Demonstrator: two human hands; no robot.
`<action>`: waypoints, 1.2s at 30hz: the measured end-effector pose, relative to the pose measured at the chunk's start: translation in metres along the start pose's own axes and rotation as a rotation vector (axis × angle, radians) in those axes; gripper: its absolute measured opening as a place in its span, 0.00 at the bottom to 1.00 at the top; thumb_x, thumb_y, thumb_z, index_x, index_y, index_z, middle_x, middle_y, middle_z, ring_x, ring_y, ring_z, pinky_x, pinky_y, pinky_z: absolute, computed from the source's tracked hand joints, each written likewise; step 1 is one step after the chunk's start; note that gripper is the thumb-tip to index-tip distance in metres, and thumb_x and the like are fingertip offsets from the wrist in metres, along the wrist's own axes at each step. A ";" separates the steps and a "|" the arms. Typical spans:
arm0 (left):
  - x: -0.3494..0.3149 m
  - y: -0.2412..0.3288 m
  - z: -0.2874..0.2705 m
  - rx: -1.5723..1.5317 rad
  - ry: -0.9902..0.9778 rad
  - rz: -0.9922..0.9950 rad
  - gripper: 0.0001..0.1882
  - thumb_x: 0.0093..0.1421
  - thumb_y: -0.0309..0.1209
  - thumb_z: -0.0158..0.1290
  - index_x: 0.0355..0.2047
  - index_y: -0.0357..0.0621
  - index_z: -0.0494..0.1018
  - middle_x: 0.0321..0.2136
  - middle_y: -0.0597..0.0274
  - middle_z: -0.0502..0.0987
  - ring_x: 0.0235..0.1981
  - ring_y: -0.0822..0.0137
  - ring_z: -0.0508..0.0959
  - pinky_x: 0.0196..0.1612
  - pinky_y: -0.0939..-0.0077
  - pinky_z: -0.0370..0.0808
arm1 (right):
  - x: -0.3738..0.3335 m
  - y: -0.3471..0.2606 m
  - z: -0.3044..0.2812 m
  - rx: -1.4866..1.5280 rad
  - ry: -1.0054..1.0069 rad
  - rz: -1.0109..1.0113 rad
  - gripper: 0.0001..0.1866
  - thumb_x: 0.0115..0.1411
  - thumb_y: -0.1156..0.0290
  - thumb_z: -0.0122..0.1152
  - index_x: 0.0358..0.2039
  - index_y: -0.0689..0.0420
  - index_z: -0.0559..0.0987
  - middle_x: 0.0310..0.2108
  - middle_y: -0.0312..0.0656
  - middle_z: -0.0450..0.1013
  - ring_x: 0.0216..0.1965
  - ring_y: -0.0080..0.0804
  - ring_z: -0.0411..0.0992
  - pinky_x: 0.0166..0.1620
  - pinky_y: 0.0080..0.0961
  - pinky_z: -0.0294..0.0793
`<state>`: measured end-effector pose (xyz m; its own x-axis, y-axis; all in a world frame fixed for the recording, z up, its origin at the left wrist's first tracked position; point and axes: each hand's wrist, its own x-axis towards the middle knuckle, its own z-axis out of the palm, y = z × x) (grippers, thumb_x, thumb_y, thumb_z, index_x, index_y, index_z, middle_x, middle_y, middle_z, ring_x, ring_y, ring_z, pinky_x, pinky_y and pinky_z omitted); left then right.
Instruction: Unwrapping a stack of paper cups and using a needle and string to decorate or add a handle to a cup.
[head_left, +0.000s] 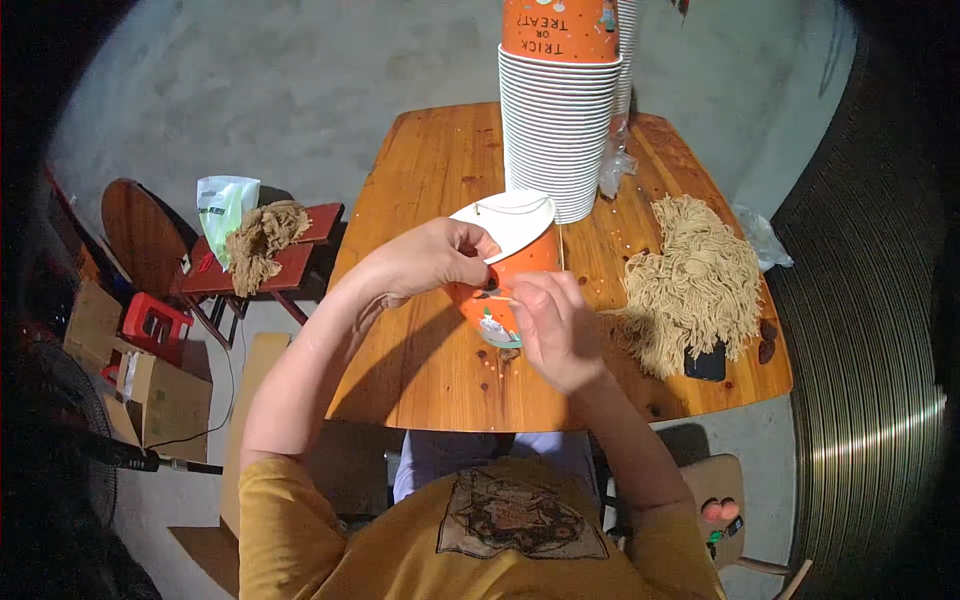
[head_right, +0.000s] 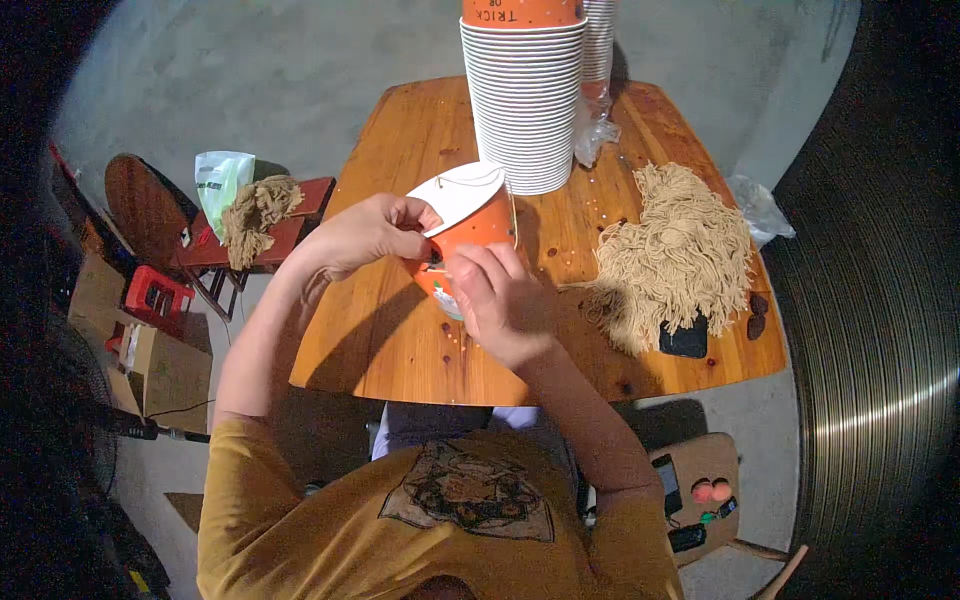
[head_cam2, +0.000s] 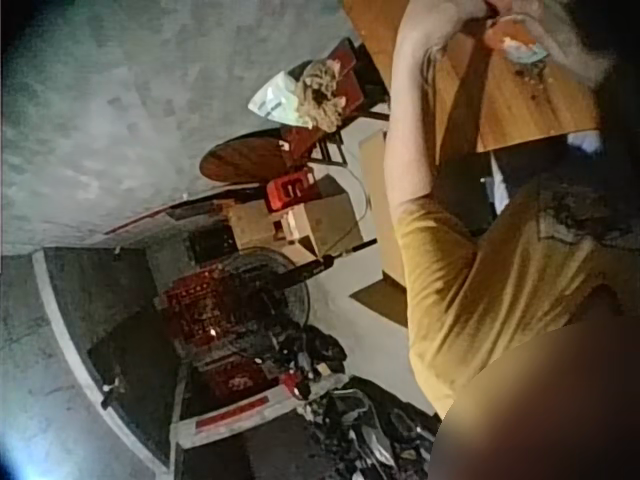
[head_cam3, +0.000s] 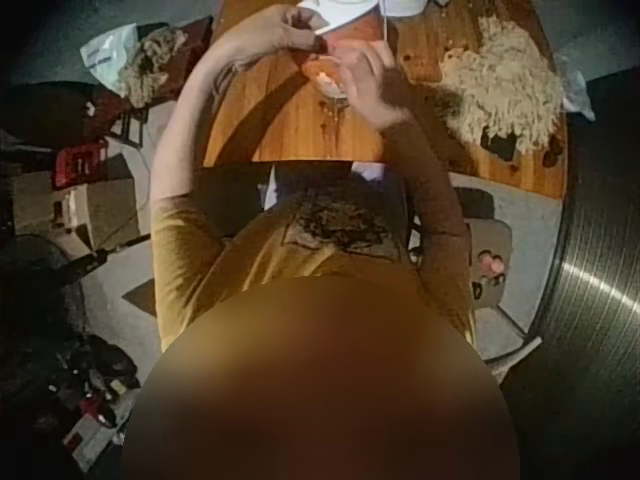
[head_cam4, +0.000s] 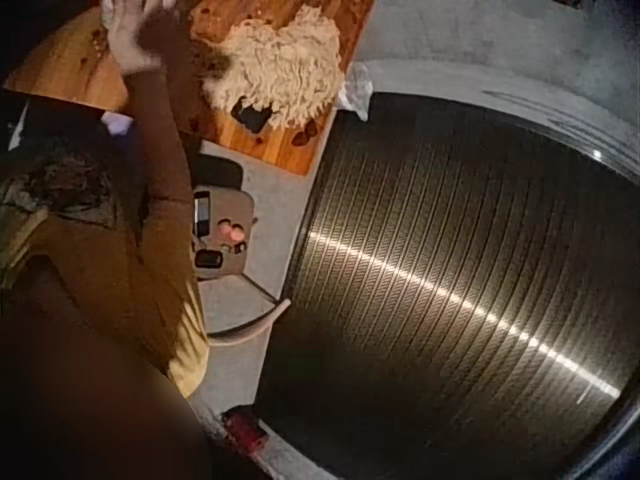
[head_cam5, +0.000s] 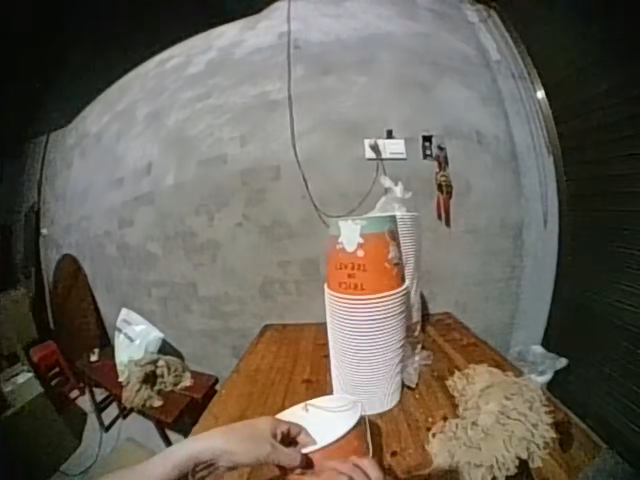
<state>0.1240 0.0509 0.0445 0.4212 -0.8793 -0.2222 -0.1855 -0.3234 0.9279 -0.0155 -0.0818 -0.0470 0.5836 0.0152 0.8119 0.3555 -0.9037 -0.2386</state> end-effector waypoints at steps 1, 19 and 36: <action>0.002 -0.002 0.000 -0.014 -0.014 0.010 0.08 0.49 0.21 0.52 0.31 0.38 0.73 0.27 0.70 0.74 0.29 0.78 0.72 0.35 0.84 0.68 | -0.002 0.001 0.000 -0.025 -0.014 0.036 0.13 0.53 0.76 0.58 0.39 0.59 0.69 0.38 0.43 0.71 0.38 0.40 0.70 0.38 0.34 0.73; 0.010 -0.002 0.020 -0.094 -0.040 0.113 0.10 0.49 0.18 0.51 0.33 0.38 0.68 0.29 0.69 0.70 0.31 0.78 0.70 0.36 0.85 0.69 | 0.007 -0.012 -0.005 0.172 0.019 0.668 0.06 0.57 0.67 0.57 0.33 0.52 0.71 0.21 0.47 0.74 0.27 0.46 0.76 0.26 0.40 0.71; 0.012 -0.006 0.034 -0.032 -0.105 0.110 0.14 0.53 0.19 0.50 0.41 0.38 0.70 0.32 0.70 0.72 0.35 0.78 0.72 0.41 0.82 0.72 | 0.006 -0.015 -0.023 0.057 -0.050 0.683 0.07 0.58 0.67 0.57 0.29 0.56 0.70 0.18 0.46 0.71 0.22 0.41 0.73 0.24 0.37 0.69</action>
<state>0.0997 0.0301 0.0260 0.3040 -0.9412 -0.1470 -0.1968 -0.2130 0.9570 -0.0341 -0.0775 -0.0266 0.7230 -0.5291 0.4442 -0.0672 -0.6938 -0.7170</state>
